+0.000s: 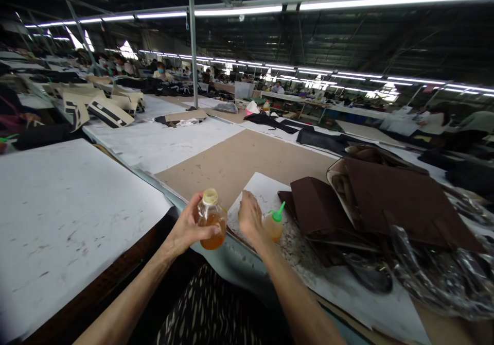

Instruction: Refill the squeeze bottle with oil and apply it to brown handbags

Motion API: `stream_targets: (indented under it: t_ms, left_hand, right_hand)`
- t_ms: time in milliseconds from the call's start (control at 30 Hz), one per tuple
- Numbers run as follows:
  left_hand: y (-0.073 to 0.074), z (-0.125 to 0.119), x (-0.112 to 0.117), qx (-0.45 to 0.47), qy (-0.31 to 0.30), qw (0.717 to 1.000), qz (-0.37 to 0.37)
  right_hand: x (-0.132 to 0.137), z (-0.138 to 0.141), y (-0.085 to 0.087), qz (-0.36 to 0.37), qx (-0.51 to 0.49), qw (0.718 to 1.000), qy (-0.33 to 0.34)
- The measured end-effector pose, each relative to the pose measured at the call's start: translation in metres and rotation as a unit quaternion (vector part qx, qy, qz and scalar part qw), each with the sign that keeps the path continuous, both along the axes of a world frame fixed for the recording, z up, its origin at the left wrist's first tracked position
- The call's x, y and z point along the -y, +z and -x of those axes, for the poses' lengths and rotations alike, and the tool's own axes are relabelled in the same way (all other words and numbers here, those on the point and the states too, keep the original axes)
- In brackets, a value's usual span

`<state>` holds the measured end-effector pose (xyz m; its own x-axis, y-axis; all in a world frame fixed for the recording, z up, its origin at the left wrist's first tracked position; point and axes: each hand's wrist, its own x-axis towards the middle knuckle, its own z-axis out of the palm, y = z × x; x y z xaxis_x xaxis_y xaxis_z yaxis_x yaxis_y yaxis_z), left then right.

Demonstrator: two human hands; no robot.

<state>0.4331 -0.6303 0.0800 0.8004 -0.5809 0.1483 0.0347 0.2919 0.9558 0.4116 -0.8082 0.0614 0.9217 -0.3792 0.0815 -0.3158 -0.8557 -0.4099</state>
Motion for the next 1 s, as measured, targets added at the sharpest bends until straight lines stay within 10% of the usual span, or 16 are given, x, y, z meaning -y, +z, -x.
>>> stream_targets:
  t_ms: [167,367,667,1000]
  left_hand:
    - [0.008,0.006,0.029,0.027,0.012,0.999,0.019]
    - [0.000,0.026,0.074,0.076,0.082,0.993,-0.036]
    - [-0.053,0.012,0.126,0.139,0.147,0.971,-0.129]
    - [-0.058,0.009,0.126,0.139,0.106,0.978,-0.114]
  right_hand:
    - [-0.017,0.074,0.017,-0.139,0.093,0.982,0.086]
    - [-0.008,0.115,0.002,-0.126,0.123,0.984,0.010]
    - [0.056,0.102,0.004,-0.016,0.093,0.986,-0.137]
    - [0.060,0.082,-0.005,-0.046,0.061,0.991,-0.110]
